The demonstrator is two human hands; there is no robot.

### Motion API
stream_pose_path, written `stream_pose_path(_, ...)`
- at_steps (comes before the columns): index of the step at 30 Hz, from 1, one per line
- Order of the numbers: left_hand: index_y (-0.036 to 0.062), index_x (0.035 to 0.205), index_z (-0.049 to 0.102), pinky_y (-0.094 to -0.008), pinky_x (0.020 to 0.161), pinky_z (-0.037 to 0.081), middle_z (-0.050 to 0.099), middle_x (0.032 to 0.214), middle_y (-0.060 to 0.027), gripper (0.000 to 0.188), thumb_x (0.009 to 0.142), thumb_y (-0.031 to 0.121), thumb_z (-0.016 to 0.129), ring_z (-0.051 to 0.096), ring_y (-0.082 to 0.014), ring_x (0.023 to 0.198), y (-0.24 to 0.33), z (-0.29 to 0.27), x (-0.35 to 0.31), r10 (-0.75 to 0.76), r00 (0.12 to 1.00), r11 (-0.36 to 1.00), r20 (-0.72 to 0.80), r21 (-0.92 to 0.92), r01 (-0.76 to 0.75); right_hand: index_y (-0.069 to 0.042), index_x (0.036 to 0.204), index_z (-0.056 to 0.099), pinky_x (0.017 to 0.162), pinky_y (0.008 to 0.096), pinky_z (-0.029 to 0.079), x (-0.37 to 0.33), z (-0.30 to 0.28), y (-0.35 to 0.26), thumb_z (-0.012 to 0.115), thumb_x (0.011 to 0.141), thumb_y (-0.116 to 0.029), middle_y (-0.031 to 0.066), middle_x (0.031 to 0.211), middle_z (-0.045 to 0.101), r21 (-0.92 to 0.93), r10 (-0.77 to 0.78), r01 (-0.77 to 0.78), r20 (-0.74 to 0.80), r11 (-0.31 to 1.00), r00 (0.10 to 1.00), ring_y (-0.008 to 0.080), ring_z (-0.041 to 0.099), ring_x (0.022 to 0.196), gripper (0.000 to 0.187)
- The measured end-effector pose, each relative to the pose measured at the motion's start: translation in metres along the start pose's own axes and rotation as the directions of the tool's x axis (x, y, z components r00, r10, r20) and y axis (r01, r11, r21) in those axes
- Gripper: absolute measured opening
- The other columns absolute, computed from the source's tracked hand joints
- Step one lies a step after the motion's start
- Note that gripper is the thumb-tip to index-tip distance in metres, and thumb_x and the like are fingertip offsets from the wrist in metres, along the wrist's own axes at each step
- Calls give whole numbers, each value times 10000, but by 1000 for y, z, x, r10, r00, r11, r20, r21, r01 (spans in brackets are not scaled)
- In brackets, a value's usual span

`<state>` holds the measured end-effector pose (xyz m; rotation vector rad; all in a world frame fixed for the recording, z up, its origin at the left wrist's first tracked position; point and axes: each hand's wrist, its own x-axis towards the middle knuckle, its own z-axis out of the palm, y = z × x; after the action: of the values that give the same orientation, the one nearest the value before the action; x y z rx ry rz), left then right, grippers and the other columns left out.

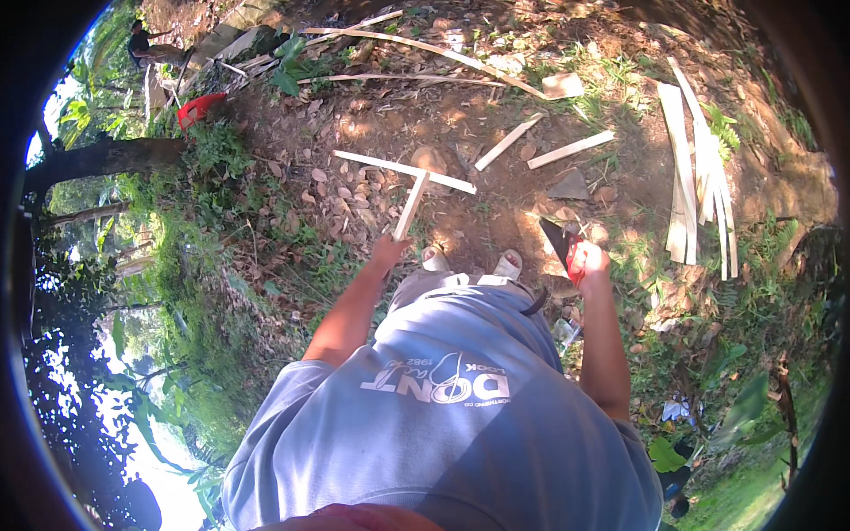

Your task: The person sits on the ground and uses a red hand saw to cut a long piece of light-colored wood into smaller segments. The person holds the wood with one hand and saws with the other, periodically adjusting the wood's position and placing cut pieces on the ground.

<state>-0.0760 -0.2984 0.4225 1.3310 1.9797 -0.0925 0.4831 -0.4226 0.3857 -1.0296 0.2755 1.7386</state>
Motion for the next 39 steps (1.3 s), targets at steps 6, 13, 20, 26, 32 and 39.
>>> stream_pose_path(6,-29,1119,777,-489,904,584,775,1101,-231,619,826,516,805,750,-381,1066,-67,-3,-27,-280,960,940,16,208,271,-51,790,663,370,319,331,5,-124,57,583,953,-106,56,589,586,-992,-333,103,123,-76,935,160,528,426,189)
stream_pose_path(13,-18,1125,779,-470,923,590,764,1152,-238,519,836,414,771,746,-379,1084,-93,1,-42,-263,963,933,55,269,239,-91,714,610,485,418,421,-49,-191,120,614,938,-175,106,586,533,-768,-189,-366,-525,525,830,223,551,490,240)
stream_pose_path(20,4,1261,735,-472,972,576,728,1240,-263,520,876,348,669,730,-360,1144,-27,5,-11,-210,946,918,245,382,105,-128,627,465,378,342,289,-106,-156,131,619,952,-152,13,529,439,-469,91,-429,-587,772,805,153,365,380,361)
stream_pose_path(26,-10,1128,744,-498,975,560,748,1121,-274,377,843,231,687,721,-421,1107,23,20,37,86,992,949,87,295,-108,-120,802,571,416,312,300,-131,-121,132,572,1002,-211,-17,564,419,-553,18,-339,-504,761,864,131,369,428,220)
stream_pose_path(32,-40,1066,766,-490,967,561,750,1093,-280,477,863,390,797,722,-427,1084,65,50,124,149,959,970,240,155,-189,-97,1274,698,412,252,297,-178,-70,117,560,1008,-123,-47,617,458,-539,-71,-327,-590,776,805,64,382,453,301)
stream_pose_path(39,-77,980,764,-499,940,564,754,1016,-291,531,884,444,811,724,-448,1044,99,151,217,-54,998,999,-13,-6,54,-89,1423,654,531,228,361,-264,-119,210,586,1028,-120,-30,751,562,-661,-222,-403,-654,633,723,77,480,589,402)
